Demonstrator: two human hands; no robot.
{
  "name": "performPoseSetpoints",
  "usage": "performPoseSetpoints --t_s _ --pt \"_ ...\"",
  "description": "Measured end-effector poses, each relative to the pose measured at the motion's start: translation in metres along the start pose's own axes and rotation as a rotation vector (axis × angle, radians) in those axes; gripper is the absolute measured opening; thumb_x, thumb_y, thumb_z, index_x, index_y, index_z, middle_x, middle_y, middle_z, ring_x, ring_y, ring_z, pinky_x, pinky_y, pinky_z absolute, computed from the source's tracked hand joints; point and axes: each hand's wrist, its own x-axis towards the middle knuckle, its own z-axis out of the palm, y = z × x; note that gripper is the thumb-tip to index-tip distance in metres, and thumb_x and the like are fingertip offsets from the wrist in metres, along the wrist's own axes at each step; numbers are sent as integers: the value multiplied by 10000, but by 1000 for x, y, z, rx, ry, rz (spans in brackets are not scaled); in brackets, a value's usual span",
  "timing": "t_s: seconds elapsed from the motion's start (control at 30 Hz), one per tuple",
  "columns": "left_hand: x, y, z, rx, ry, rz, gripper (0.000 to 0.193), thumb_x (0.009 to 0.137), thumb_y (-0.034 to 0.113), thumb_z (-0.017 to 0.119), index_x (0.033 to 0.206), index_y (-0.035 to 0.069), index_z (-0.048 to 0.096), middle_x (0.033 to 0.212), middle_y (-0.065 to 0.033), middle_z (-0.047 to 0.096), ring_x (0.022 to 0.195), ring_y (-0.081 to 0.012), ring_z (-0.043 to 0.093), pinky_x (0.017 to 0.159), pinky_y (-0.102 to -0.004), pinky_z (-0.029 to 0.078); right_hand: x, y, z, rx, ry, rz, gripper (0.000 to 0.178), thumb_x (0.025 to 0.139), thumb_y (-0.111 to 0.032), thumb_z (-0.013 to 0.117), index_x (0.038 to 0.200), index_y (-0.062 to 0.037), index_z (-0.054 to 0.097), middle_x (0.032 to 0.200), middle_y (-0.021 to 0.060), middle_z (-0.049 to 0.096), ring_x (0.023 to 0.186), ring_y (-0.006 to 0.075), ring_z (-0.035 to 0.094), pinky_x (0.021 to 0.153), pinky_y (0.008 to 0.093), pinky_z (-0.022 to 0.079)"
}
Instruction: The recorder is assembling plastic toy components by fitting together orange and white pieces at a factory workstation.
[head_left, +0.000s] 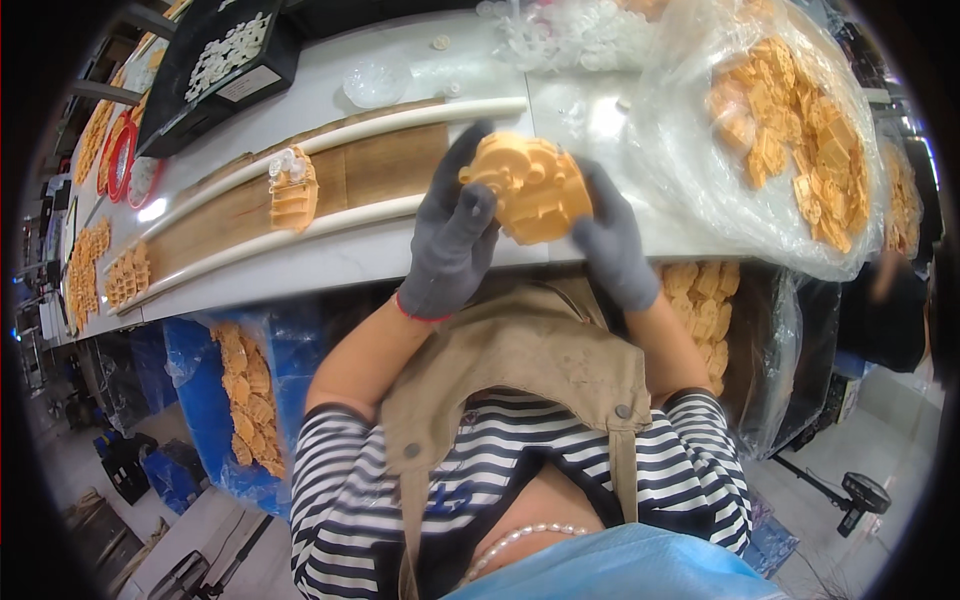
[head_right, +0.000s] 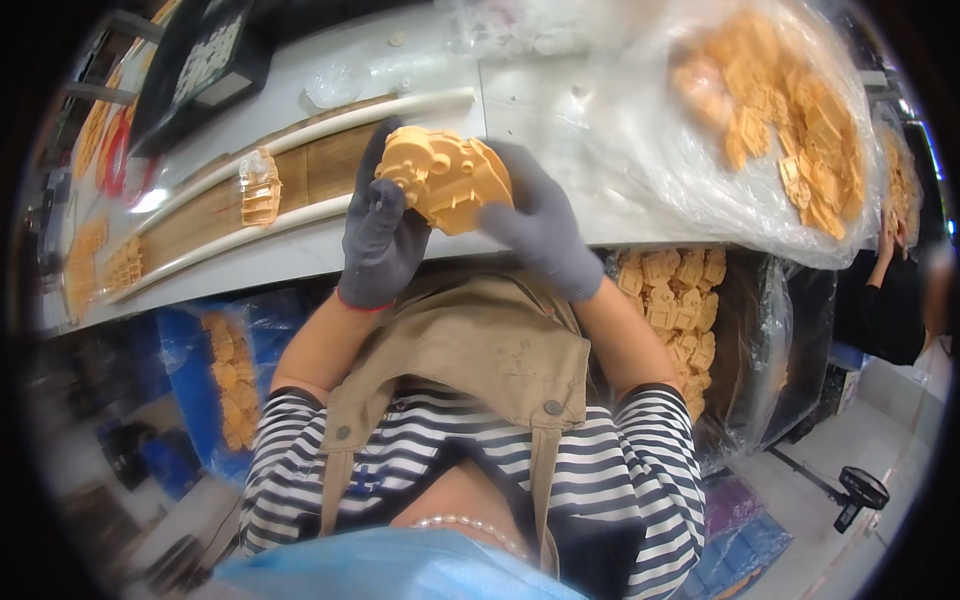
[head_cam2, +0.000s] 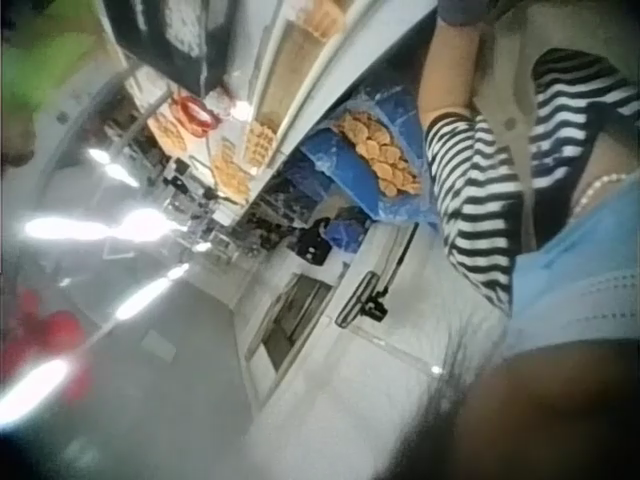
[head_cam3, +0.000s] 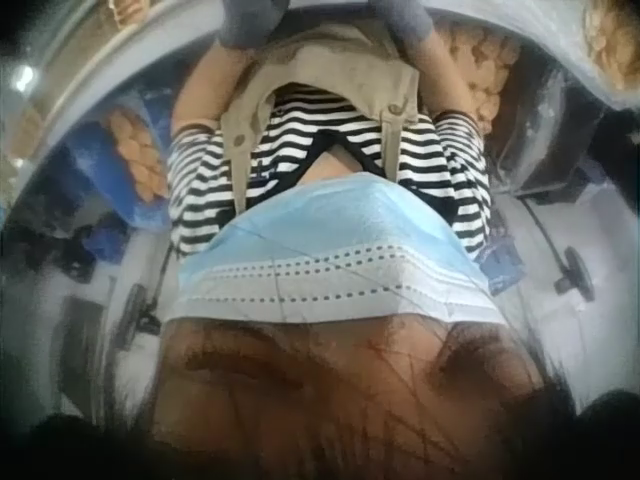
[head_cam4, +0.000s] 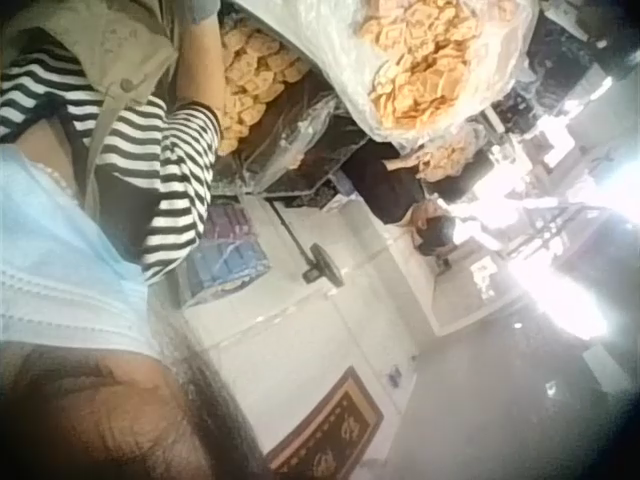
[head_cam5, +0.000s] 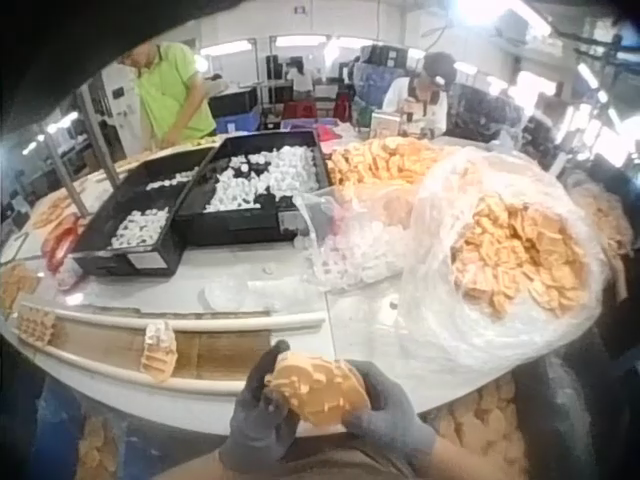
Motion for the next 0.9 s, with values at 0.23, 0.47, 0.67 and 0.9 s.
performPoseSetpoints --t_s 0.23,0.47,0.67,0.9 --pt "10 17 10 732 -273 -71 404 803 66 707 1171 41 542 1105 -76 592 1033 -150 570 857 -284 500 -13 -13 -19 -738 -28 -429 628 606 -234 836 1134 -63 543 864 127 595 721 305 612 625 355 486" --pt "11 -11 22 787 -357 36 270 798 -14 684 1054 37 616 1038 -57 609 920 -114 596 788 -235 508 -25 -9 -47 -763 -6 -492 511 674 -316 783 1069 -72 568 817 101 593 630 279 597 556 353 469" --pt "7 -40 37 781 -312 -11 250 790 -9 693 1026 34 621 1020 -59 612 906 -110 600 774 -233 509 -44 -3 -65 -801 138 -551 419 678 -302 771 995 -82 606 720 67 587 534 258 561 489 347 434" --pt "15 -55 52 696 -409 -108 287 785 17 713 1050 36 603 1050 -71 598 944 -117 590 804 -244 502 -66 -12 -85 -550 146 -348 473 642 -273 810 1020 -77 605 812 84 604 663 238 606 590 316 480"
